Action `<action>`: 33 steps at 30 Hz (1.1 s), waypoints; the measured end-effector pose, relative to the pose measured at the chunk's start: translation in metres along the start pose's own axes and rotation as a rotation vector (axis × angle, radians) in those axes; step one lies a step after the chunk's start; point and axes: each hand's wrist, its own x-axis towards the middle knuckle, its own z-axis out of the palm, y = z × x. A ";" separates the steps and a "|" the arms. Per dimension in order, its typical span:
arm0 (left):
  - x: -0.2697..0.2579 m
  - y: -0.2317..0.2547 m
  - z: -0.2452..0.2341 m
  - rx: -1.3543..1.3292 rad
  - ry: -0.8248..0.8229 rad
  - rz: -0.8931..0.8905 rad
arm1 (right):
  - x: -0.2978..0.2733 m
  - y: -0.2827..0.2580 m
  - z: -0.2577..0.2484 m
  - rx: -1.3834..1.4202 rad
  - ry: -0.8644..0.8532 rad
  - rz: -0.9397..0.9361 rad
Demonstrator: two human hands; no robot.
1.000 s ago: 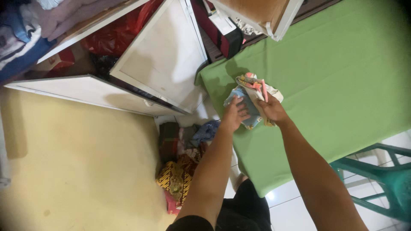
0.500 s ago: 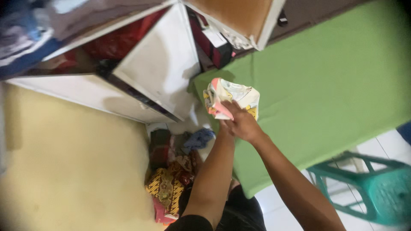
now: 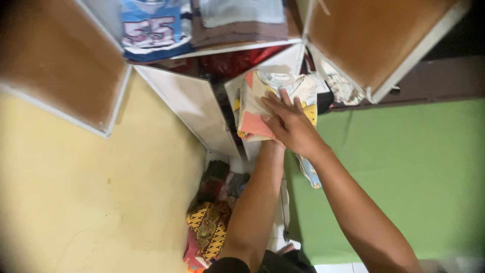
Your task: The person folds several shirts and tops on a green-covered table and places them into a white wardrobe. The person handles a blue t-shirt, a pink zip-up top, a purple striped shirt, a light pink shirt, a striped shirt, and several patterned tops, stacking them neatly on the wardrobe shelf.
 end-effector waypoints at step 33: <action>0.247 0.317 -0.034 -0.171 0.171 0.180 | 0.315 -0.077 0.097 -0.124 -0.145 -0.413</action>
